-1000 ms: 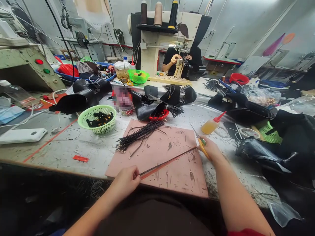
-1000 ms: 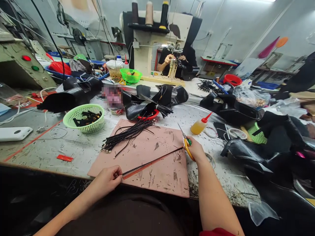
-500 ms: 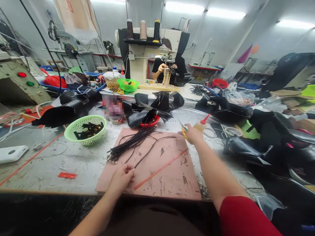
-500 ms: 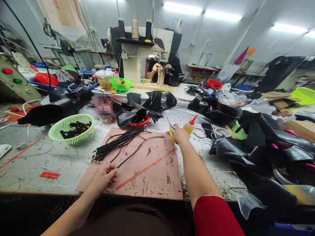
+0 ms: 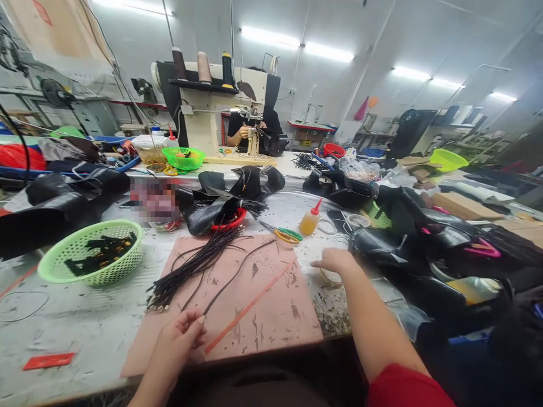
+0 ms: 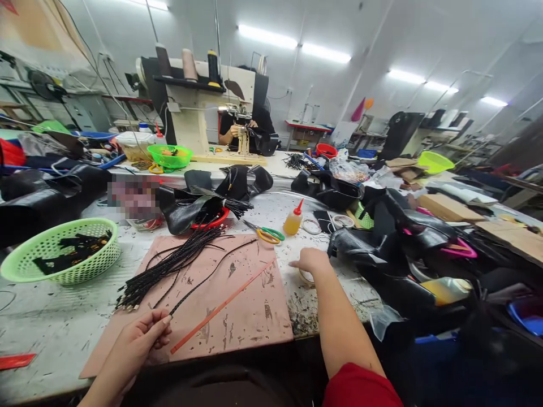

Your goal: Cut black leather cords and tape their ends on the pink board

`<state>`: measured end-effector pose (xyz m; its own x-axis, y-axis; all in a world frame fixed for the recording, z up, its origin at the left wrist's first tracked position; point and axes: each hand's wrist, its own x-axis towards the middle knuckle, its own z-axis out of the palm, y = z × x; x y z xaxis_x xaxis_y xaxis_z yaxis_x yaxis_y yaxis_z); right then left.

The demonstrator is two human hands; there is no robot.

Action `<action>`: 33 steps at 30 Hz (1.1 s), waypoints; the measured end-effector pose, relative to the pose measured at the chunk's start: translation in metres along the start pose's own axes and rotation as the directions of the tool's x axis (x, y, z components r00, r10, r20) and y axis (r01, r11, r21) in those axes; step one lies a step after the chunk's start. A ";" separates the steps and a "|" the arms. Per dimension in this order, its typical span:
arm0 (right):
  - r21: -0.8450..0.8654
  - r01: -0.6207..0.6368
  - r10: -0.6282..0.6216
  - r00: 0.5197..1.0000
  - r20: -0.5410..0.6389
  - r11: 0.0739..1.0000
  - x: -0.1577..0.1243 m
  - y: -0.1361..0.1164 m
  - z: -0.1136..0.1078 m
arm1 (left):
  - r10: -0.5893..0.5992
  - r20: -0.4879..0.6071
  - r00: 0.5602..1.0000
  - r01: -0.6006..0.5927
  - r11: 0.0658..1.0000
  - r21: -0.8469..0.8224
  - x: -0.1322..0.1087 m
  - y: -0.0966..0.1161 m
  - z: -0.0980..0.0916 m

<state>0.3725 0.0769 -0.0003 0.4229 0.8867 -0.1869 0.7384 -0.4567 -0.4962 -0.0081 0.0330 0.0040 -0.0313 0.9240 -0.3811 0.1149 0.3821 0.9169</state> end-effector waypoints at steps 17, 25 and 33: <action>0.939 0.316 -0.341 0.905 -0.256 0.135 -0.138 -0.120 0.096 | 0.040 0.301 0.953 0.098 0.899 -0.428 -0.019 0.023 0.059; 0.500 0.794 -0.636 0.590 -0.496 0.346 -0.141 -0.126 0.110 | 0.034 0.218 0.975 0.073 0.883 -0.464 -0.017 0.014 0.051; 0.417 0.774 -0.732 0.612 -0.300 0.476 -0.130 -0.118 0.089 | 0.027 0.189 0.982 0.079 0.842 -0.534 -0.017 0.019 0.047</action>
<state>0.1839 0.0219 0.0067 -0.1243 0.8550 0.5035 0.4598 0.4993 -0.7344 0.0415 0.0238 0.0224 0.1600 0.9146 -0.3715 -0.4359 0.4031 0.8047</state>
